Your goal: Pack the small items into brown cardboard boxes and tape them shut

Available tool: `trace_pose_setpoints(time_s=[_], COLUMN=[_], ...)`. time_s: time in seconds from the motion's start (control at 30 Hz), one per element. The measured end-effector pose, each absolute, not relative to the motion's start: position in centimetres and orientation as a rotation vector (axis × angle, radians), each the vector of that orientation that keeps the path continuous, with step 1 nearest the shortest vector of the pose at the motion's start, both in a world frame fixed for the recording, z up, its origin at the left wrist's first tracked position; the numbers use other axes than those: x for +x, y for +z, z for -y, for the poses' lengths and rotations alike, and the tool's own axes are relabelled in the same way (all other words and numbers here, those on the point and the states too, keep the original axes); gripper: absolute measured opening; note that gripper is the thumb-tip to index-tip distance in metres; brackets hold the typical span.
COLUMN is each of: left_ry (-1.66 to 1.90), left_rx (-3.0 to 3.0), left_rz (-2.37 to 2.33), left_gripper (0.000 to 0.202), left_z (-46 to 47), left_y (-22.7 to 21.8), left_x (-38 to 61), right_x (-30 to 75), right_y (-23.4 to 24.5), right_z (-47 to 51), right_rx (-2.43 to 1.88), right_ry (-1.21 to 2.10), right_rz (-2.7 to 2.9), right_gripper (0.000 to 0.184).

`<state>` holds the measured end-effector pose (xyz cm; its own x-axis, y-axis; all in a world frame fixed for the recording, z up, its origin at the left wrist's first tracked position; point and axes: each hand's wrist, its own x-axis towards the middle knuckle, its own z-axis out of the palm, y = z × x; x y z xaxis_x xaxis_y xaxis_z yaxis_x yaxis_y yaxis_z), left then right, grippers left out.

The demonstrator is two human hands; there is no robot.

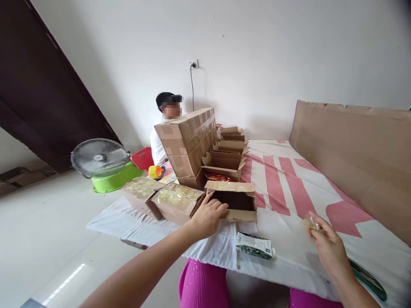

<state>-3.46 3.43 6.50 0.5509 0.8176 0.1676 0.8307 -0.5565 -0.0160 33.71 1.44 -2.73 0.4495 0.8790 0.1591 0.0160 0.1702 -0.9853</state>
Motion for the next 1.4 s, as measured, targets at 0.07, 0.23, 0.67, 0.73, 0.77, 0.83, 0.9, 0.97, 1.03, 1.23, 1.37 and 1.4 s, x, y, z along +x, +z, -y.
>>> trace_pose_setpoints(time_s=[0.07, 0.23, 0.67, 0.73, 0.77, 0.83, 0.9, 0.97, 1.03, 1.23, 1.37, 1.4], left_ry=[-0.438, -0.985, -1.247, -1.258, -1.260, -1.255, -1.238, -1.210, -1.137, -0.953, -0.970, -0.973], left_rx=[-2.743, -2.896, -3.134, -3.120, -3.115, -3.109, -3.099, -3.087, -3.068, -2.902, -2.898, -2.902], left_rz=[1.559, 1.897, 1.919, 1.898, 1.885, 1.872, 1.880, 1.893, 1.896, 1.852, 1.799, 1.794], left_gripper=[0.037, 0.019, 0.013, 0.016, 0.017, 0.022, 0.027, 0.029, 0.029, 0.033, 0.033, 0.032], left_z=[-4.0, -7.3, -9.8, -9.5, -9.3, -9.1, -8.9, -8.8, -8.5, -7.5, -7.1, -7.0], left_y=[7.9, 10.2, 8.8, 8.6, 8.6, 8.5, 8.6, 8.7, 9.0, 9.4, 9.6, 9.6], left_x=[-3.7, -4.2, -4.2, -4.3, -4.3, -4.2, -4.0, -3.7, -3.3, -2.4, -2.3, -2.3], right_x=[33.2, 31.1, 21.4, 19.8, 19.2, 18.0, 17.1, 16.3, 15.4, 13.8, 13.4, 13.3], right_y=[-2.9, -2.5, 2.9, 3.5, 3.7, 3.9, 4.1, 4.3, 4.5, 5.1, 5.0, 5.0], right_z=[-1.6, -2.1, -2.8, -3.6, -4.1, -5.1, -5.8, -6.2, -6.4, -6.6, -6.6, -6.6], right_rx=[-1.305, -1.282, -1.153, -1.110, -1.092, -1.073, -1.084, -1.121, -1.190, -1.390, -1.405, -1.402], right_ry=[0.790, 0.898, 0.532, 0.460, 0.428, 0.378, 0.383, 0.428, 0.470, 0.362, 0.261, 0.230], right_rz=[0.968, 1.154, 1.875, 1.896, 1.880, 1.831, 1.799, 1.791, 1.784, 1.746, 1.741, 1.740], right_gripper=[0.042, 0.037, 0.023, 0.020, 0.018, 0.017, 0.017, 0.016, 0.018, 0.021, 0.019, 0.018])
